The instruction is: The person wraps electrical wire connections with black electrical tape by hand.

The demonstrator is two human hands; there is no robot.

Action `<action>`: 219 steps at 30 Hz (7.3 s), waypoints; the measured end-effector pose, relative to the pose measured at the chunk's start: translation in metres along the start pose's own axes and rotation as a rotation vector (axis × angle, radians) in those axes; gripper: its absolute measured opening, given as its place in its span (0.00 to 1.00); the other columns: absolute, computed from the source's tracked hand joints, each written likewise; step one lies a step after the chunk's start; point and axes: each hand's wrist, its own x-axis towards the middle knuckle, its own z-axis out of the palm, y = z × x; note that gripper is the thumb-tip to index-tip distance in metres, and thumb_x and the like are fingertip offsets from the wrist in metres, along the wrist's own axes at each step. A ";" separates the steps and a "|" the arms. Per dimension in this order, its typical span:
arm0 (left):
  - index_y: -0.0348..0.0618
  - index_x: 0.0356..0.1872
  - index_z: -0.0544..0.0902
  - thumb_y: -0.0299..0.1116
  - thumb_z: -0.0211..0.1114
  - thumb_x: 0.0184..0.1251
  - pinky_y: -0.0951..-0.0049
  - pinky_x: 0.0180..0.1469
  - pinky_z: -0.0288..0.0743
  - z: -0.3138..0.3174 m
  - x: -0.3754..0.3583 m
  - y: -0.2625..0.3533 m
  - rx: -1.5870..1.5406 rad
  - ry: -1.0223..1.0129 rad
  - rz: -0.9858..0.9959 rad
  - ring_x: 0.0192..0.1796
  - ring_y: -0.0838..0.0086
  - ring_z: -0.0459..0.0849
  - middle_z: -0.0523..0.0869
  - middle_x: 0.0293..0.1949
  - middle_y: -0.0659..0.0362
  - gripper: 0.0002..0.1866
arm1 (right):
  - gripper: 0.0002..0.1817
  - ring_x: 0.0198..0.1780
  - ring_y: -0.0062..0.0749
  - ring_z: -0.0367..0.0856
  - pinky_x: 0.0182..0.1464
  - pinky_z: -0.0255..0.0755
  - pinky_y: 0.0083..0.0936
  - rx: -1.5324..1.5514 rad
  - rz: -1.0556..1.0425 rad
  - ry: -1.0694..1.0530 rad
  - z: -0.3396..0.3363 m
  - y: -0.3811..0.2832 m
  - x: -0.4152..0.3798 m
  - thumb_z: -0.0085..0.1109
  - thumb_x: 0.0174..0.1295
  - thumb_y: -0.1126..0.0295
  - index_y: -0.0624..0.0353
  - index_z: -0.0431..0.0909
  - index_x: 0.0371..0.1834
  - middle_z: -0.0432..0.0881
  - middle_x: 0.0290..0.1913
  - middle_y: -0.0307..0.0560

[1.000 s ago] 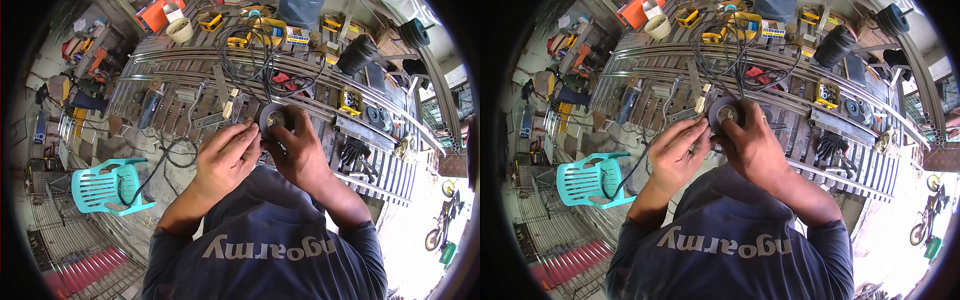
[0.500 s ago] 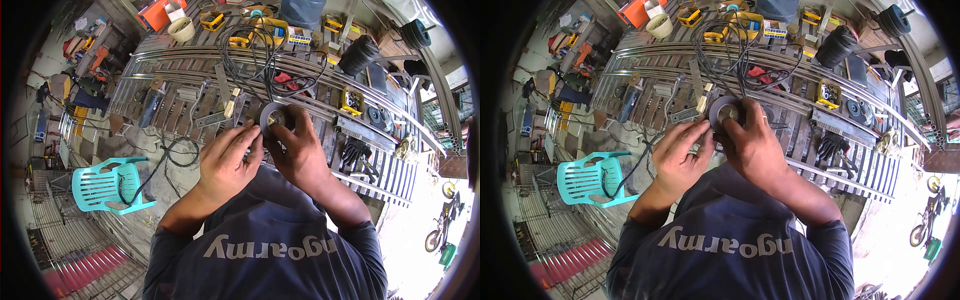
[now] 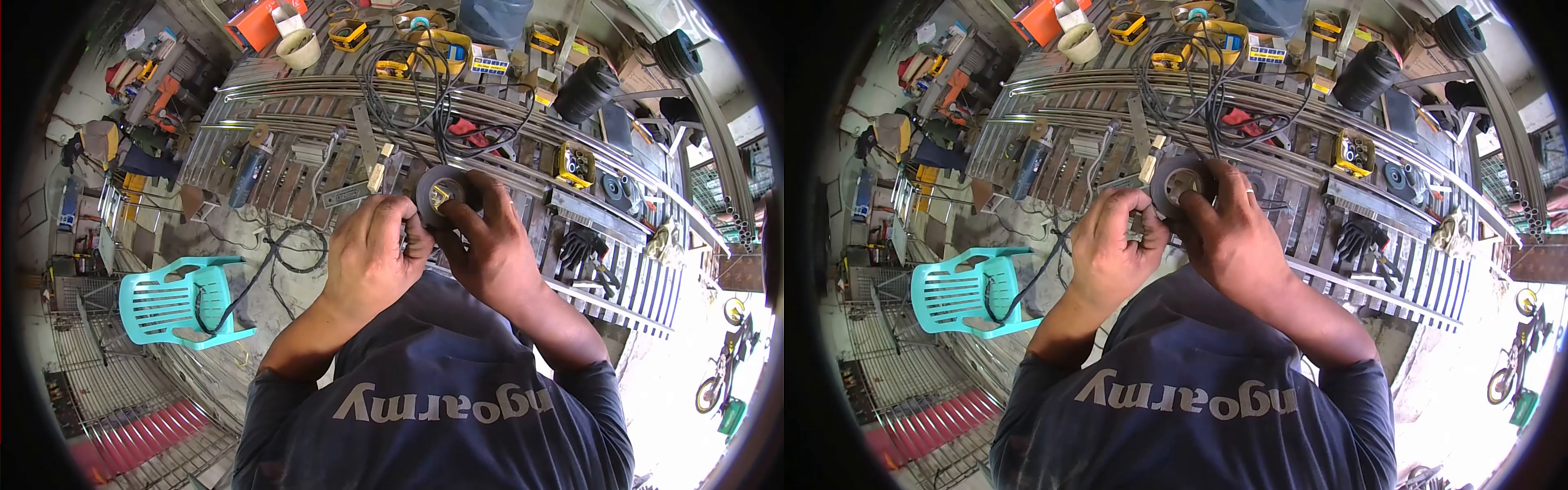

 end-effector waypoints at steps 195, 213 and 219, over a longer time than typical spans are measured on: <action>0.35 0.48 0.93 0.33 0.76 0.86 0.81 0.40 0.74 0.162 0.064 0.023 -1.250 -1.857 -0.569 0.36 0.90 0.79 0.88 0.34 0.71 0.09 | 0.14 0.36 0.28 0.84 0.43 0.71 0.32 -0.983 0.237 0.375 -0.021 -0.022 -0.157 0.77 0.53 0.70 0.49 0.95 0.45 0.90 0.49 0.46; 0.36 0.47 0.75 0.44 0.56 0.95 0.63 0.29 0.67 0.149 0.045 0.025 -1.206 -1.353 0.207 0.23 0.69 0.75 0.74 0.22 0.55 0.19 | 0.24 0.35 0.25 0.84 0.51 0.65 0.37 -0.804 0.481 0.621 -0.018 -0.053 -0.169 0.85 0.49 0.72 0.47 0.97 0.54 0.89 0.45 0.39; 0.35 0.55 0.75 0.42 0.51 0.96 0.63 0.33 0.67 0.142 0.038 0.021 -1.190 -1.407 0.299 0.26 0.72 0.70 0.73 0.25 0.58 0.17 | 0.26 0.41 0.30 0.86 0.53 0.67 0.38 -0.557 0.504 0.634 -0.020 -0.047 -0.160 0.83 0.52 0.74 0.44 0.96 0.58 0.91 0.50 0.39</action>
